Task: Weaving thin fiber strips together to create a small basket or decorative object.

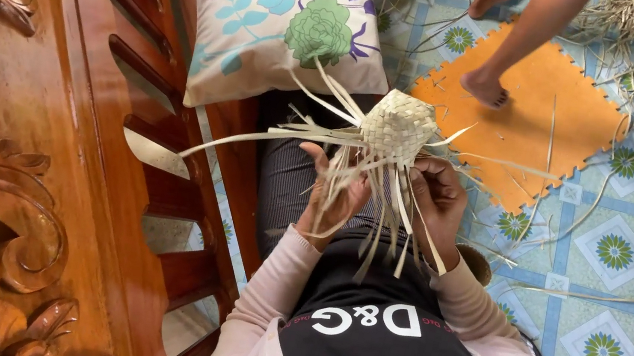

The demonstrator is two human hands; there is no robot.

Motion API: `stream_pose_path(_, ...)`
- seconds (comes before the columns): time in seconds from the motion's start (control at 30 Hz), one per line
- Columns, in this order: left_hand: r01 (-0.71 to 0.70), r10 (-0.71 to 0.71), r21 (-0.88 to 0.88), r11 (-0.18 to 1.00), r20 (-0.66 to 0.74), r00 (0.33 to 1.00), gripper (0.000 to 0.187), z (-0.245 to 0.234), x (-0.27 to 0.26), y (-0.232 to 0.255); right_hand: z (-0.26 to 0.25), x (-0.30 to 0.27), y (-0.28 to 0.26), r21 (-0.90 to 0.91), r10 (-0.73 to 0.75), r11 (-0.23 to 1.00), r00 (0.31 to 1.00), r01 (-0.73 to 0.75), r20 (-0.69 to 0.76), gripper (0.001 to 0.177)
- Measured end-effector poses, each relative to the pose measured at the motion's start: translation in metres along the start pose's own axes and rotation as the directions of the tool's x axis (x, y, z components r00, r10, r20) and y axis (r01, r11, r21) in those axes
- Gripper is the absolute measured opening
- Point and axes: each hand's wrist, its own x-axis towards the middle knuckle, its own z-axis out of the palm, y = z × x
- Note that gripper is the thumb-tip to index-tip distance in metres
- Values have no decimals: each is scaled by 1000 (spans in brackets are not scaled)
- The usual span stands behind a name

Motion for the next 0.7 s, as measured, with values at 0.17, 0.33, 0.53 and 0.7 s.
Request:
stream_pose_path(0.17,-10,68,178,984,-325,943,32,-53,-7,-28,-4,0,12,33,-38,999,996,41,-82,1)
stream_pose_path(0.33,-69,277,739,670,-163,947,24,-42,-10,-37,-12,-2,25,-225,-112,971,987,83,-120,8)
stream_pose_path(0.53,-100,417,952,289,-31,908,58,-28,-9,-33,17,-6,1,-538,-205,830,977,145,-54,11)
stream_pose_path(0.7,6,432,955,-296,128,893,59,-7,0,-39,-1,-3,17,-464,-242,863,970,201,-29,10)
